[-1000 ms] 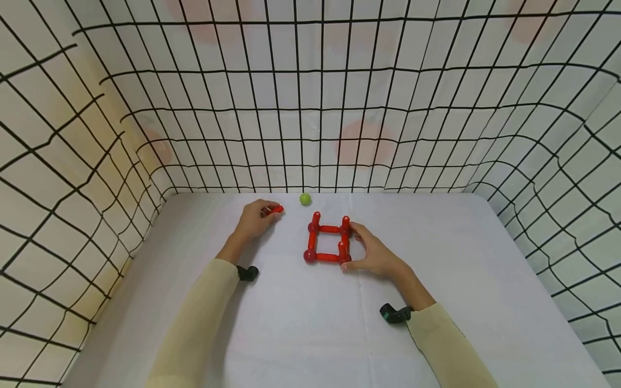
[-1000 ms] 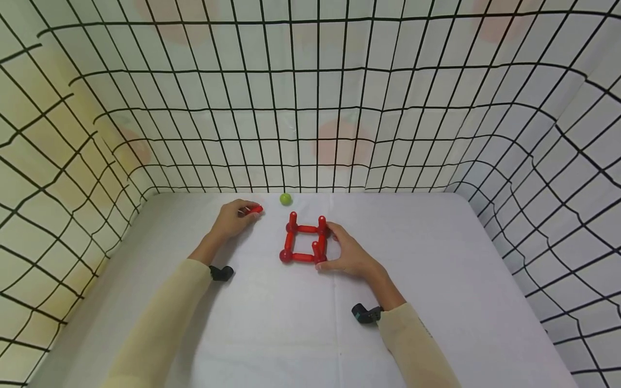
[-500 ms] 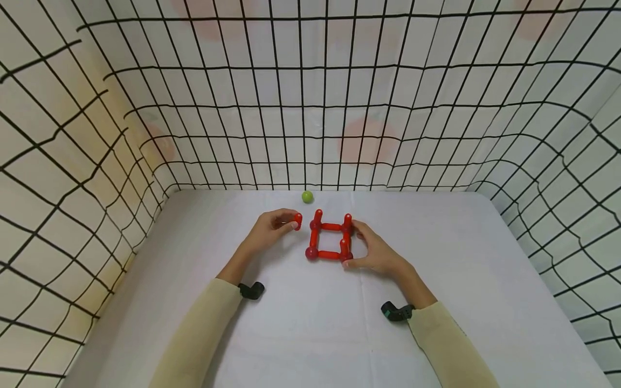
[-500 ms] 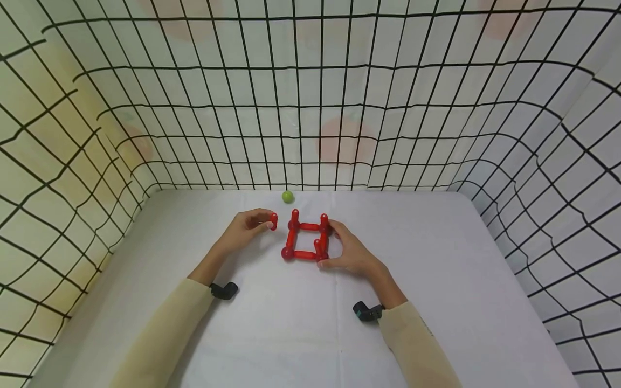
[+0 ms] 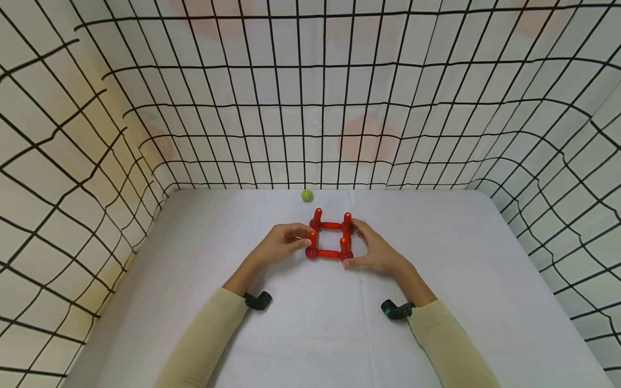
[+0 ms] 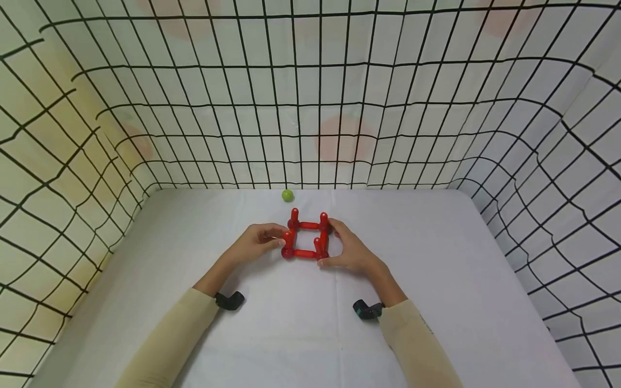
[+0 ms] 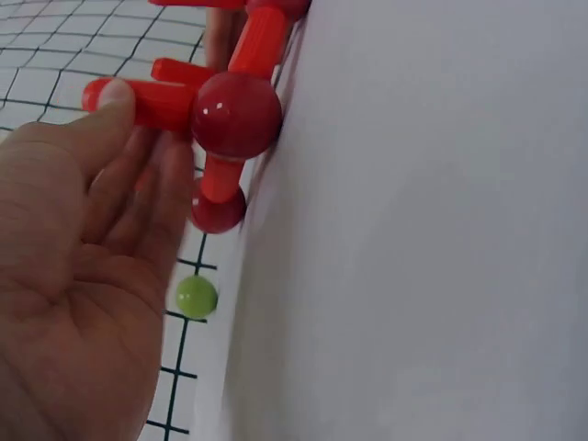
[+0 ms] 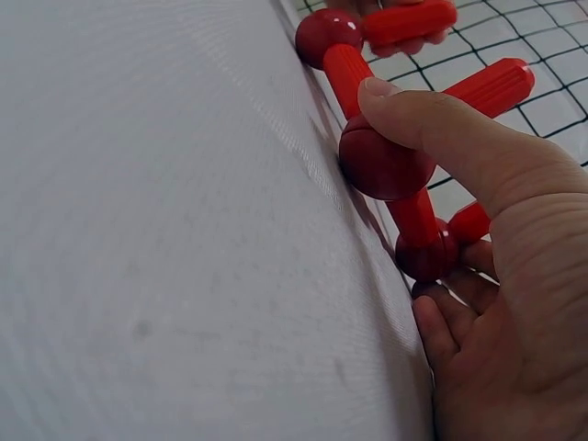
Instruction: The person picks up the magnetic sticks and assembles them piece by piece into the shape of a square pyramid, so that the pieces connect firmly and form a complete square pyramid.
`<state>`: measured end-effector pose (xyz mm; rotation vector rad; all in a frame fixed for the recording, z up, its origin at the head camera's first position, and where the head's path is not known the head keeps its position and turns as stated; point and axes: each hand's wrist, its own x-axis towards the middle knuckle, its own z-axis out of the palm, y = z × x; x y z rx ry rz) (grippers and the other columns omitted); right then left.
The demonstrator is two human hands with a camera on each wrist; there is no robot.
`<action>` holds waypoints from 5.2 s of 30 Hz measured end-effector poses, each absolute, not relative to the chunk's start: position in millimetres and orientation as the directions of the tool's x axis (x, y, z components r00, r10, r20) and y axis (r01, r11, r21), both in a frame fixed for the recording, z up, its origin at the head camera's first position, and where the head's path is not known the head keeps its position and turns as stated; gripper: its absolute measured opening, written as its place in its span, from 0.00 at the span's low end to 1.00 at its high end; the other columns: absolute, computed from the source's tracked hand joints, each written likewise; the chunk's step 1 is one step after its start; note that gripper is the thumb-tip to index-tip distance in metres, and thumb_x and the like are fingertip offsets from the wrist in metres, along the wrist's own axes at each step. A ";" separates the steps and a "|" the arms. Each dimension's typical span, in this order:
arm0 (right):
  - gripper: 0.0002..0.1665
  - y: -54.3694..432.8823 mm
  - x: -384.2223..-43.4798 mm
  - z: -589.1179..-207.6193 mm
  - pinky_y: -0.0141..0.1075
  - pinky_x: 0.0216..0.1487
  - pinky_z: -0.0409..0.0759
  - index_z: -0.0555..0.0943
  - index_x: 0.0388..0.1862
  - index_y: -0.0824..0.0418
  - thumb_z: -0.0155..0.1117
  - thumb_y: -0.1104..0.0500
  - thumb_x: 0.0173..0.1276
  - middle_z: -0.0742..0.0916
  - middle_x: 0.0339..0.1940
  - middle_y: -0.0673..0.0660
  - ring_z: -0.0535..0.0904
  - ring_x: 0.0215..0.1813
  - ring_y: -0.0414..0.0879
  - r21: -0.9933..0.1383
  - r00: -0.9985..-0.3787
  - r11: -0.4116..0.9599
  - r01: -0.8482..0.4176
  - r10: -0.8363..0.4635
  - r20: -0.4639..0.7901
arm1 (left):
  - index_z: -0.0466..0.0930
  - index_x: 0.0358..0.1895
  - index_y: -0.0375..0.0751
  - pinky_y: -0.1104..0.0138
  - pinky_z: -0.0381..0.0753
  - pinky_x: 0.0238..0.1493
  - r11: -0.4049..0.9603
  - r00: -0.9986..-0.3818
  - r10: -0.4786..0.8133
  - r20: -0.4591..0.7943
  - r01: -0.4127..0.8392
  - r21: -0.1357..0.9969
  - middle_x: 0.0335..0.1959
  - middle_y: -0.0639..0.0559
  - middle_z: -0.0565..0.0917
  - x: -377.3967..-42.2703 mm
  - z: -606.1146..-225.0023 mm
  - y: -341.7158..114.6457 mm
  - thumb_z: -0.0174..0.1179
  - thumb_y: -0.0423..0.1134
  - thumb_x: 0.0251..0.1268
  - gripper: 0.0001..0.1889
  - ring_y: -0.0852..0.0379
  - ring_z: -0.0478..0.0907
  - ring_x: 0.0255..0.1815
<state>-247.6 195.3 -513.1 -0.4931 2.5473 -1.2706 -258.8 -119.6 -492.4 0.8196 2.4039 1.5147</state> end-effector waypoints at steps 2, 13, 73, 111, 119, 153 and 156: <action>0.72 195.9 -248.2 -512.9 0.56 0.81 0.61 0.52 0.85 0.49 0.86 0.40 0.48 0.62 0.84 0.55 0.60 0.82 0.58 -0.814 -0.907 0.545 -0.201 -0.418 -0.055 | 0.83 0.60 0.44 0.66 0.86 0.57 0.333 -0.827 0.546 0.137 0.364 0.870 0.52 0.52 0.88 -257.2 -493.7 -117.7 0.67 0.39 0.71 0.17 0.56 0.85 0.55; 0.35 214.0 -239.8 -500.8 0.47 0.63 0.83 0.76 0.65 0.56 0.80 0.51 0.61 0.84 0.60 0.58 0.81 0.60 0.54 -0.877 -0.905 0.402 -0.264 -0.418 0.082 | 0.83 0.60 0.48 0.66 0.86 0.55 0.329 -0.820 0.553 0.148 0.378 0.865 0.51 0.54 0.89 -245.2 -495.1 -112.0 0.69 0.42 0.69 0.18 0.57 0.86 0.52; 0.54 182.3 -238.3 -489.9 0.60 0.74 0.70 0.50 0.86 0.46 0.69 0.44 0.71 0.65 0.83 0.57 0.66 0.79 0.63 -0.753 -0.904 0.585 -0.302 -0.427 0.030 | 0.56 0.83 0.52 0.52 0.64 0.79 0.494 -0.834 0.534 0.138 0.440 0.750 0.80 0.56 0.66 -263.4 -493.8 -95.5 0.73 0.53 0.62 0.49 0.51 0.62 0.81; 0.67 193.5 -242.4 -495.8 0.63 0.78 0.61 0.54 0.85 0.47 0.82 0.39 0.54 0.60 0.85 0.49 0.57 0.84 0.57 -0.735 -0.874 0.580 -0.352 -0.484 0.037 | 0.68 0.77 0.55 0.45 0.67 0.76 0.532 -0.878 0.455 0.149 0.402 0.745 0.77 0.57 0.72 -276.8 -491.0 -98.7 0.67 0.60 0.66 0.38 0.50 0.66 0.79; 0.70 201.6 -243.9 -508.7 0.67 0.79 0.55 0.52 0.85 0.43 0.85 0.40 0.49 0.60 0.86 0.50 0.52 0.86 0.57 -0.772 -0.867 0.568 -0.286 -0.497 -0.045 | 0.68 0.77 0.49 0.49 0.66 0.79 0.514 -0.901 0.410 0.141 0.356 0.780 0.79 0.54 0.69 -309.6 -489.6 -105.9 0.68 0.57 0.67 0.38 0.50 0.64 0.80; 0.71 198.8 -244.9 -516.2 0.68 0.79 0.53 0.53 0.85 0.39 0.86 0.38 0.48 0.60 0.86 0.47 0.51 0.86 0.56 -0.788 -0.881 0.564 -0.247 -0.469 -0.059 | 0.83 0.58 0.48 0.58 0.80 0.65 0.604 -0.969 0.215 0.120 0.229 0.763 0.52 0.50 0.87 -353.8 -508.2 -104.8 0.69 0.43 0.68 0.17 0.52 0.82 0.55; 0.70 199.0 -244.5 -514.8 0.68 0.79 0.53 0.54 0.85 0.39 0.85 0.39 0.48 0.60 0.86 0.47 0.51 0.86 0.55 -0.788 -0.883 0.565 -0.244 -0.466 -0.060 | 0.82 0.59 0.47 0.57 0.80 0.66 0.600 -0.967 0.225 0.117 0.232 0.765 0.54 0.49 0.86 -349.0 -505.1 -107.2 0.69 0.42 0.69 0.17 0.51 0.82 0.57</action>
